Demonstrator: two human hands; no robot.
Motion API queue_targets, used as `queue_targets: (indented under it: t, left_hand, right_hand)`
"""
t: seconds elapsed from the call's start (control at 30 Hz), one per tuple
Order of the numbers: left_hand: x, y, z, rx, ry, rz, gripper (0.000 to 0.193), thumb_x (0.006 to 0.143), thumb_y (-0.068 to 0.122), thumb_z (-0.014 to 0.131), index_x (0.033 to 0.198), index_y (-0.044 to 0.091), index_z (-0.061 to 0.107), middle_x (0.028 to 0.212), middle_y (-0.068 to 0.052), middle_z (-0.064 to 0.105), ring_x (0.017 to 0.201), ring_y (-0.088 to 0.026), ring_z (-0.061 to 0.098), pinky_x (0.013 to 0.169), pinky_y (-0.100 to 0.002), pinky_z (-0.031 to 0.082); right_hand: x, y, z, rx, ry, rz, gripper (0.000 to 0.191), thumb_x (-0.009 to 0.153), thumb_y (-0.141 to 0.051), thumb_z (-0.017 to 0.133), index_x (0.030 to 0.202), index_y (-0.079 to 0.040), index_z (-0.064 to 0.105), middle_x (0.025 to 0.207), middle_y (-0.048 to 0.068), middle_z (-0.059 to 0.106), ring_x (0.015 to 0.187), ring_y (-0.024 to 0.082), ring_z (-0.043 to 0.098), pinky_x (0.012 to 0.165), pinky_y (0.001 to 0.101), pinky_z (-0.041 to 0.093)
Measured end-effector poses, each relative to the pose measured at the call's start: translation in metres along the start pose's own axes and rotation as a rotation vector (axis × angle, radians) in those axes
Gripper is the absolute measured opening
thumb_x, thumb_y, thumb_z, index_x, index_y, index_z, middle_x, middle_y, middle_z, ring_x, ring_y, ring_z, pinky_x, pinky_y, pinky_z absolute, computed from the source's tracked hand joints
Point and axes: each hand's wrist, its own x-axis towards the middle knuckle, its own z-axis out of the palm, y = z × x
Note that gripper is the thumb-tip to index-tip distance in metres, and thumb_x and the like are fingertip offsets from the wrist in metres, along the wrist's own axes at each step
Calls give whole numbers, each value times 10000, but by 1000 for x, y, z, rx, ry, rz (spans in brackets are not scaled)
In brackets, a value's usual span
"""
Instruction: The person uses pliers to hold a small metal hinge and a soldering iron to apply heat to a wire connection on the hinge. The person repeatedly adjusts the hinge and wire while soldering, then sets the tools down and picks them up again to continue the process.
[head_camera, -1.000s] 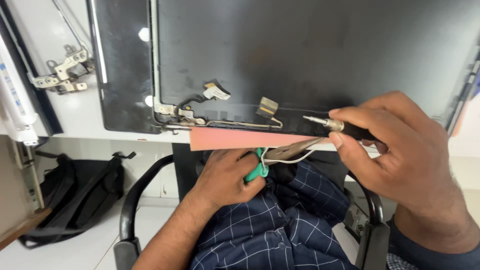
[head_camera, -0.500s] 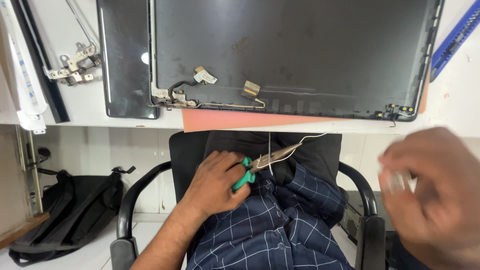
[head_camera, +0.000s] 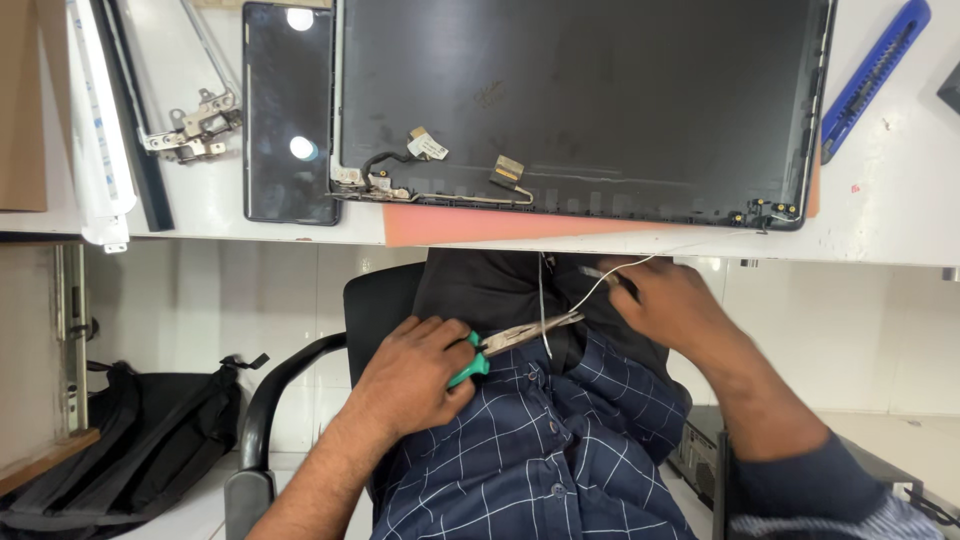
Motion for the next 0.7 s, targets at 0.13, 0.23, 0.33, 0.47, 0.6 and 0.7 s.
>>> queue_targets:
  t: [0.13, 0.23, 0.33, 0.47, 0.6, 0.7]
  left_hand:
    - [-11, -3, -2, 7, -15, -47, 238, 710, 191, 757, 907, 62, 719, 1045, -75, 655, 955, -275, 638, 848, -437, 492]
    - [-15, -2, -1, 5, -29, -87, 248, 701, 193, 768, 906, 62, 721, 1032, -72, 652, 963, -269, 639, 840, -432, 489]
    - [-18, -2, 1, -11, -29, -116, 240, 707, 190, 767, 909, 67, 724, 1027, -65, 650, 964, -261, 638, 844, -426, 490]
    - [-19, -4, 2, 9, -6, -98, 250, 703, 191, 767, 913, 63, 726, 1036, -66, 651, 968, -263, 636, 844, -427, 492]
    - [-18, -3, 1, 4, 3, -96, 246, 713, 183, 747, 928, 64, 729, 1032, -59, 657, 972, -259, 638, 838, -427, 492]
    - [-18, -2, -3, -17, 47, -60, 247, 700, 185, 733, 913, 59, 728, 1037, -68, 659, 959, -268, 640, 845, -430, 497]
  right_hand:
    - [38, -4, 17, -185, 55, -137, 373, 888, -247, 667, 1225, -89, 692, 1070, 203, 724, 1002, 425, 687, 880, 531, 552]
    - [59, -9, 22, -206, -104, -28, 394, 907, -276, 674, 1240, -68, 659, 1144, 201, 702, 1070, 413, 667, 920, 522, 540]
    - [75, -15, 24, -196, -143, -90, 400, 938, -331, 670, 1247, -79, 652, 1160, 189, 698, 1097, 408, 653, 949, 526, 520]
    - [86, -15, 24, -30, -203, -27, 356, 958, -345, 656, 1219, -105, 674, 1148, 138, 733, 1117, 341, 685, 981, 480, 527]
    - [79, -5, 22, 66, -197, -49, 367, 924, -322, 679, 1216, -100, 668, 1132, 149, 718, 1059, 347, 677, 921, 467, 524]
    - [65, 0, 18, 107, -190, -10, 315, 925, -319, 677, 1149, -98, 693, 1039, 135, 743, 981, 315, 715, 873, 443, 545]
